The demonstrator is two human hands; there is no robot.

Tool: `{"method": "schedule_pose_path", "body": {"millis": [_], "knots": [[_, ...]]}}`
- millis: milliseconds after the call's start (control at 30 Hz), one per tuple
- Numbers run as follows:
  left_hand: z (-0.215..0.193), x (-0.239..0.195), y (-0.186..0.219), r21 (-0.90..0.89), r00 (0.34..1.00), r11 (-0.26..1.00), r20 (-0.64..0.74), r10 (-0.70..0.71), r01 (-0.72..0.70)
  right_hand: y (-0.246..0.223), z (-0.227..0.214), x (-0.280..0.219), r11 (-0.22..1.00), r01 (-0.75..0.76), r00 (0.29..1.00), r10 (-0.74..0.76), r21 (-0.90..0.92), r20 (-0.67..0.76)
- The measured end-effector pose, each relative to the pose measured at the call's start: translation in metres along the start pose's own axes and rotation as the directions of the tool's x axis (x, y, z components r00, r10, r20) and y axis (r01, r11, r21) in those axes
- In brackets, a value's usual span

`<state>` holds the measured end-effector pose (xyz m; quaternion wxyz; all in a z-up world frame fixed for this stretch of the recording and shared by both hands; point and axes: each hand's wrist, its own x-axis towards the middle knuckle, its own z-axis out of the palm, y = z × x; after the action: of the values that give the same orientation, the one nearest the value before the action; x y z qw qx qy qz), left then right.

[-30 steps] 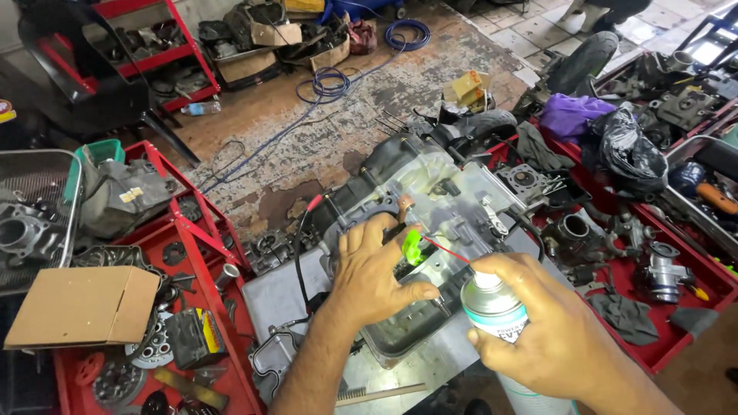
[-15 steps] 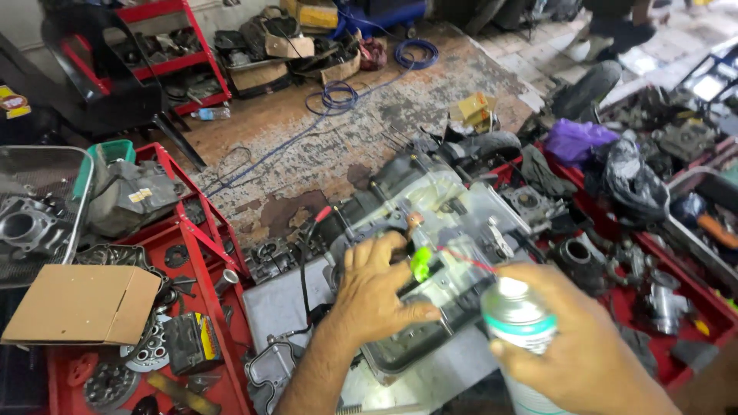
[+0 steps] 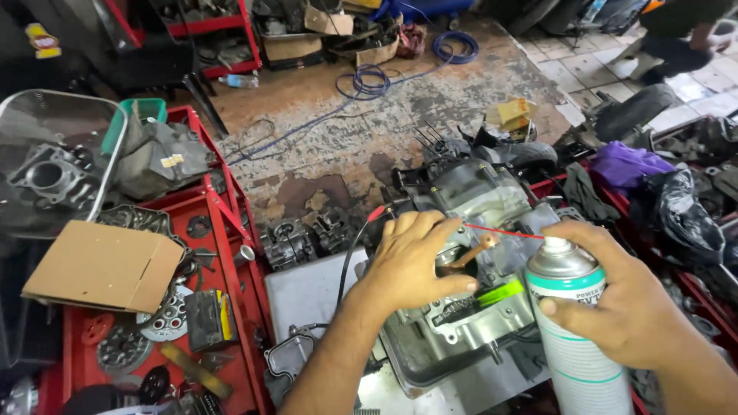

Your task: Cleaning the interior of a motorcycle engine crankcase with spray and a rag

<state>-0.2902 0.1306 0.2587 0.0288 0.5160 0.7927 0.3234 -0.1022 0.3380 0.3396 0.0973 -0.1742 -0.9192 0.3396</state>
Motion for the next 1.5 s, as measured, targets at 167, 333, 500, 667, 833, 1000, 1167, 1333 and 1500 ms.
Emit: {"method": "schedule_pose_path", "body": {"millis": [167, 333, 500, 667, 833, 1000, 1167, 1333, 1500], "knots": [[0.000, 0.003, -0.003, -0.001, 1.000, 1.000, 0.021, 0.012, -0.012, 0.007, -0.008, 0.003, 0.999, -0.032, 0.999, 0.032, 0.034, 0.002], [0.002, 0.005, -0.004, 0.016, 1.000, 1.000, 0.002, 0.016, -0.016, 0.003, -0.016, 0.021, 0.993, -0.013, 0.997, 0.003, 0.117, 0.083], [0.004, 0.004, -0.006, 0.021, 1.000, 1.000, -0.008, 0.021, -0.021, -0.010, -0.018, 0.023, 0.994, -0.073, 0.993, 0.065, 0.079, 0.098], [0.004, 0.005, -0.005, 0.031, 0.999, 0.999, -0.027, 0.034, -0.033, -0.014, -0.019, 0.025, 0.995, -0.065, 0.992, 0.056, 0.081, 0.112], [0.009, 0.002, -0.008, 0.057, 0.997, 0.997, -0.061, 0.052, -0.049, -0.018, -0.023, 0.026, 0.986, -0.146, 0.981, 0.133, 0.083, 0.145], [0.001, 0.004, -0.006, 0.213, 0.991, 0.969, -0.016, 0.130, -0.124, -0.009, -0.028, 0.027, 0.994, -0.088, 0.990, 0.080, 0.070, 0.114], [0.001, -0.002, -0.007, 0.397, 0.987, 0.908, -0.027, 0.156, -0.132, -0.011, -0.032, 0.026, 0.998, -0.005, 0.996, -0.001, 0.061, 0.086], [0.006, -0.003, -0.010, 0.381, 0.963, 0.913, -0.155, 0.222, -0.149, -0.008, -0.038, 0.023, 0.994, 0.020, 0.999, -0.025, 0.110, 0.045], [-0.005, -0.012, -0.019, 0.224, 0.993, 0.968, -0.026, 0.117, -0.108, -0.023, -0.042, 0.036, 0.999, 0.026, 0.988, -0.029, 0.021, 0.152]]}}
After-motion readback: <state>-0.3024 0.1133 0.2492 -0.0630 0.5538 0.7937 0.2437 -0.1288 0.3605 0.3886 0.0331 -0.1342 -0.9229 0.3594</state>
